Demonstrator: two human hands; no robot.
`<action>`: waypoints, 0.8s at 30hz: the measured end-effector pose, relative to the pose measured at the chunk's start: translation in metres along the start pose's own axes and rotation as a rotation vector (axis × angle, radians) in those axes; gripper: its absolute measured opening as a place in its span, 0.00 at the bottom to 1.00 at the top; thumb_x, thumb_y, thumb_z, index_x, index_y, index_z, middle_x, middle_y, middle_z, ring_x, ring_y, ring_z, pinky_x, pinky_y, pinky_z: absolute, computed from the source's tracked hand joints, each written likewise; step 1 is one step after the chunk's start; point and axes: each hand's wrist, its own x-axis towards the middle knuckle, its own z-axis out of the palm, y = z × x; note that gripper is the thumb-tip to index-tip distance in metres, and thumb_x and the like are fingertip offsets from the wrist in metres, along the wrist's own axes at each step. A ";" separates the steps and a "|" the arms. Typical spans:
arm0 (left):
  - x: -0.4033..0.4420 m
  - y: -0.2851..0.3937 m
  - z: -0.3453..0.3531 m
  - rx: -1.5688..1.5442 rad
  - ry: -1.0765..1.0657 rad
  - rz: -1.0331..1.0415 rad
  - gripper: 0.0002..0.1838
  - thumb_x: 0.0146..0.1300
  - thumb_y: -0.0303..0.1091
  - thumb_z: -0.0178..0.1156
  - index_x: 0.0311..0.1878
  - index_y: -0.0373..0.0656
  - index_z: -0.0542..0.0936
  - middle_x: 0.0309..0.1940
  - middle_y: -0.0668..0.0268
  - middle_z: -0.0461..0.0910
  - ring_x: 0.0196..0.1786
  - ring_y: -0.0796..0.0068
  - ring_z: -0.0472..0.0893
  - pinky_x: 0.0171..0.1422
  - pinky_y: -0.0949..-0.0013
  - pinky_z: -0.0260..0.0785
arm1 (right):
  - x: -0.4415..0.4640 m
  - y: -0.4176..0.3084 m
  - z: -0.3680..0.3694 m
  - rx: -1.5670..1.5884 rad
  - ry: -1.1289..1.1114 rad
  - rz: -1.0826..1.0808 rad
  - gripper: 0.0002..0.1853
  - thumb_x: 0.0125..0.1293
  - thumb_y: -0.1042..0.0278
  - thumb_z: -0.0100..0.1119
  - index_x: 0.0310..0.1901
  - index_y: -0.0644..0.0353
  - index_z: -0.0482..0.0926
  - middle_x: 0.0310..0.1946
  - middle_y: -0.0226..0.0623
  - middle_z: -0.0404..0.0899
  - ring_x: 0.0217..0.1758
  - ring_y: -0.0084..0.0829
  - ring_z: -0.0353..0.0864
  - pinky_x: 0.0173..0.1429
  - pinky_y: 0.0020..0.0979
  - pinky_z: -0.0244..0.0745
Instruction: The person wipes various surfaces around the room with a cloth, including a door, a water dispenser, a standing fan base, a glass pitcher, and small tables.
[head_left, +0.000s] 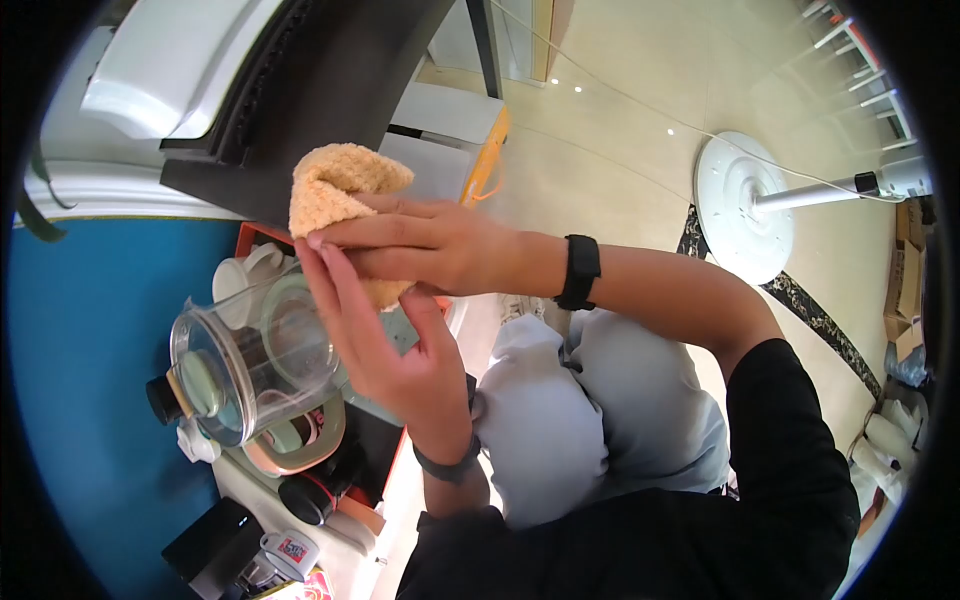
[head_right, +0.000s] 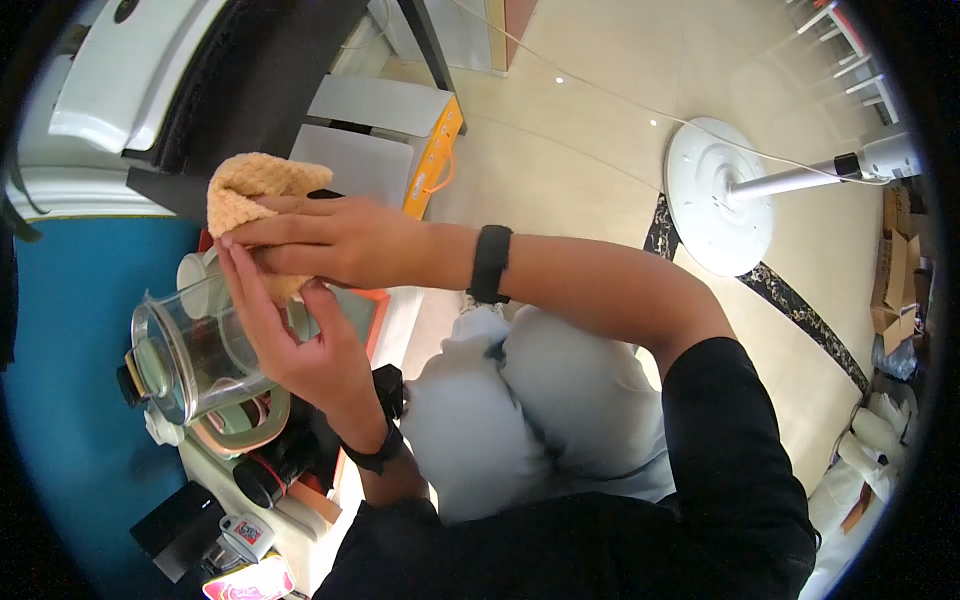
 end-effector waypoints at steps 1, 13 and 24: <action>0.001 0.000 0.001 0.023 0.007 0.007 0.31 0.57 0.21 0.56 0.68 0.33 0.72 0.69 0.45 0.70 0.68 0.45 0.74 0.68 0.57 0.71 | 0.000 0.001 0.001 -0.002 0.012 -0.007 0.22 0.61 0.69 0.64 0.58 0.56 0.79 0.68 0.35 0.72 0.67 0.42 0.75 0.68 0.42 0.75; -0.010 -0.008 0.004 0.154 0.017 -0.034 0.23 0.70 0.32 0.57 0.66 0.35 0.76 0.65 0.53 0.73 0.66 0.55 0.76 0.68 0.56 0.74 | -0.011 0.026 0.019 0.038 0.163 -0.149 0.13 0.62 0.71 0.64 0.49 0.55 0.84 0.64 0.32 0.76 0.64 0.43 0.77 0.62 0.38 0.80; -0.023 -0.015 0.040 -0.003 -0.137 -0.177 0.21 0.62 0.20 0.58 0.59 0.29 0.79 0.59 0.50 0.77 0.60 0.56 0.80 0.61 0.61 0.77 | -0.057 0.039 0.001 0.085 -0.022 0.067 0.13 0.66 0.73 0.60 0.51 0.59 0.79 0.64 0.37 0.72 0.59 0.43 0.79 0.48 0.35 0.84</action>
